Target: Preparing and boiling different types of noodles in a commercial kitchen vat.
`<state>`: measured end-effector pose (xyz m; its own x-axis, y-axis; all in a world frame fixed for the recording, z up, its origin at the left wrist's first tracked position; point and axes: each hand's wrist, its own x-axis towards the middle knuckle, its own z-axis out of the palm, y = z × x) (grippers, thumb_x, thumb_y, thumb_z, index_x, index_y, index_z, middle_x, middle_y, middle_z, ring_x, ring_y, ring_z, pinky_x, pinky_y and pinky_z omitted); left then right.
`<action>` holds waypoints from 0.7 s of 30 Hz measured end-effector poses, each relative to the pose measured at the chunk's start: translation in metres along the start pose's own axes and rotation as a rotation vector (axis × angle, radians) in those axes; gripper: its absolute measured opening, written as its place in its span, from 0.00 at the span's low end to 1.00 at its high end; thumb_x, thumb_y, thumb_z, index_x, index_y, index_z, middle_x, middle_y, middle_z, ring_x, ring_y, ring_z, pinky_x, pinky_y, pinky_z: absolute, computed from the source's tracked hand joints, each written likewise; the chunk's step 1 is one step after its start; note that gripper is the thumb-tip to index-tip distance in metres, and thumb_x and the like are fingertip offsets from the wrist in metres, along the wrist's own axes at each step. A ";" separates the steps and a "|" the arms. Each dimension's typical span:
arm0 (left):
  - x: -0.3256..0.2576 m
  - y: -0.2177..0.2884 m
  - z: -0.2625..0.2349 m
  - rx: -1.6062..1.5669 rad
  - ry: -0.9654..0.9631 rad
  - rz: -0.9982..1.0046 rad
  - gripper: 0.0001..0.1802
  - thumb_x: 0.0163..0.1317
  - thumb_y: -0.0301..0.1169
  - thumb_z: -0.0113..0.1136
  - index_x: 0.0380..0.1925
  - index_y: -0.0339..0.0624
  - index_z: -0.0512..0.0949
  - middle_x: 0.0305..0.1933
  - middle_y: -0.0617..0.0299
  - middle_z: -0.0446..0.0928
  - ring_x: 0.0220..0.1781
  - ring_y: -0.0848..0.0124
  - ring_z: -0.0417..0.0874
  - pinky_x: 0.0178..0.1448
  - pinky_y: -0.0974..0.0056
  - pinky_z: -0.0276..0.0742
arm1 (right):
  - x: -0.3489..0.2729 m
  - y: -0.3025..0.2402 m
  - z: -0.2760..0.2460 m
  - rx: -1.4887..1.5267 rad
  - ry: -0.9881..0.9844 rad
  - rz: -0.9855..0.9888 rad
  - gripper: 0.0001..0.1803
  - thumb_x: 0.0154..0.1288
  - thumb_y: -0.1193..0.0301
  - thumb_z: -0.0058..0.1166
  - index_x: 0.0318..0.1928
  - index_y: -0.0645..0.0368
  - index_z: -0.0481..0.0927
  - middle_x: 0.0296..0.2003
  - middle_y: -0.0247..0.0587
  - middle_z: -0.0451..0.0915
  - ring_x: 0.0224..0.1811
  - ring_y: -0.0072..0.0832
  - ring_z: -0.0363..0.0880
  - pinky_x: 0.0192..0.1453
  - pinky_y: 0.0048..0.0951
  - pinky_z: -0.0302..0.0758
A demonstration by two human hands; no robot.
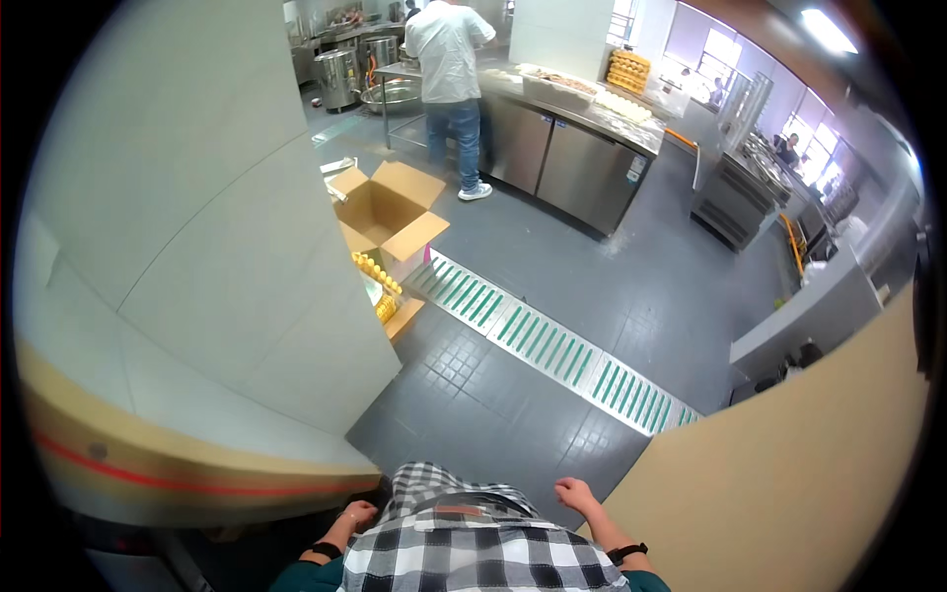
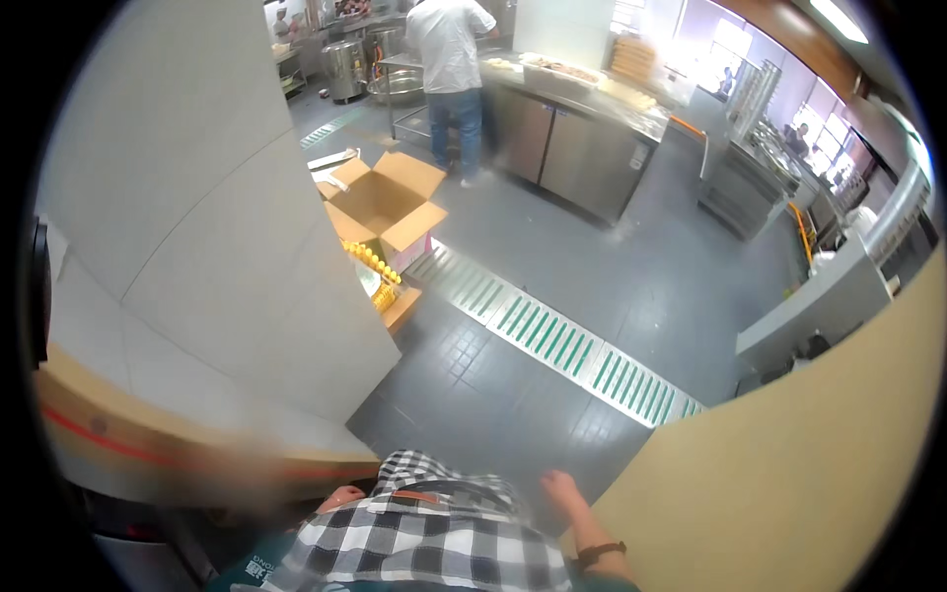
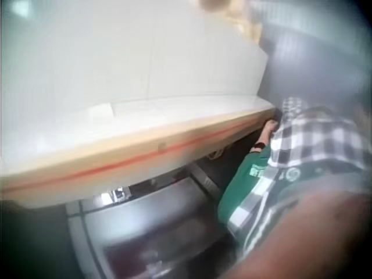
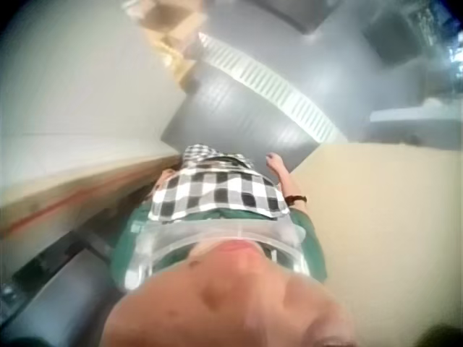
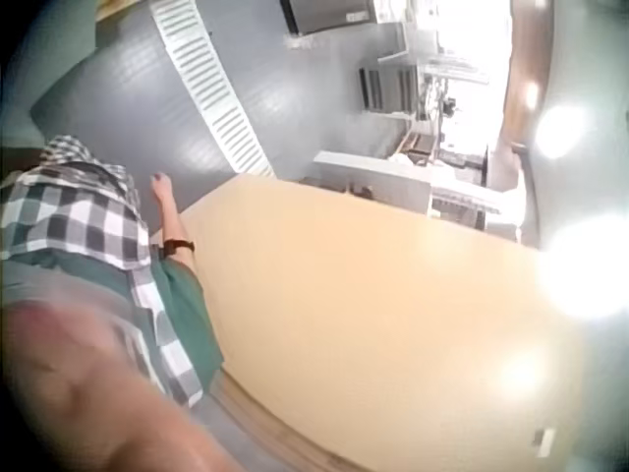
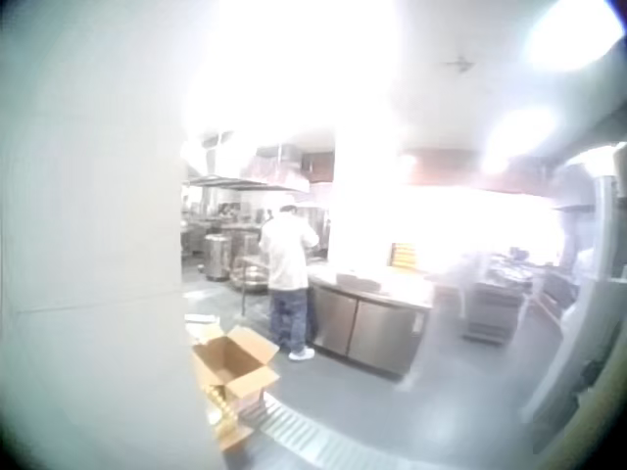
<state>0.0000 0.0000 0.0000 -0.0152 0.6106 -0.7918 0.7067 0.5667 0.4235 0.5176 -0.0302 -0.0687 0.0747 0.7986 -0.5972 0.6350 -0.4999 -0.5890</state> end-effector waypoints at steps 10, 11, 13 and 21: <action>0.283 0.069 0.044 -0.547 0.105 -0.113 0.10 0.45 0.33 0.59 0.26 0.39 0.78 0.27 0.61 0.77 0.30 0.70 0.76 0.37 0.65 0.72 | 0.258 -0.127 -0.188 -0.187 -0.145 -0.210 0.20 0.55 0.63 0.45 0.45 0.62 0.73 0.29 0.43 0.78 0.29 0.25 0.78 0.37 0.25 0.72; 0.304 0.090 0.032 -0.548 0.106 -0.111 0.10 0.45 0.33 0.59 0.26 0.39 0.78 0.27 0.61 0.77 0.30 0.70 0.76 0.37 0.65 0.72 | 0.278 -0.131 -0.201 -0.230 -0.209 -0.186 0.20 0.55 0.63 0.45 0.45 0.62 0.72 0.30 0.42 0.78 0.29 0.25 0.78 0.37 0.25 0.72; 0.338 0.149 -0.004 -0.320 0.175 -0.120 0.10 0.46 0.33 0.57 0.28 0.41 0.78 0.26 0.59 0.76 0.27 0.69 0.76 0.32 0.64 0.72 | 0.328 -0.117 -0.225 -0.248 -0.226 -0.194 0.19 0.55 0.65 0.46 0.46 0.62 0.72 0.31 0.43 0.78 0.29 0.26 0.78 0.35 0.24 0.73; 0.457 0.484 -0.166 -0.298 0.185 0.151 0.11 0.48 0.37 0.51 0.26 0.42 0.76 0.17 0.60 0.74 0.20 0.70 0.76 0.26 0.65 0.72 | 0.422 -0.134 -0.376 0.297 0.045 0.236 0.13 0.54 0.69 0.45 0.39 0.62 0.75 0.29 0.39 0.77 0.27 0.25 0.78 0.25 0.22 0.73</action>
<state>0.2182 0.6455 -0.0840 -0.0736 0.7735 -0.6296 0.4742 0.5825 0.6602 0.7528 0.5002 -0.0369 0.2300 0.6607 -0.7145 0.3463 -0.7417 -0.5744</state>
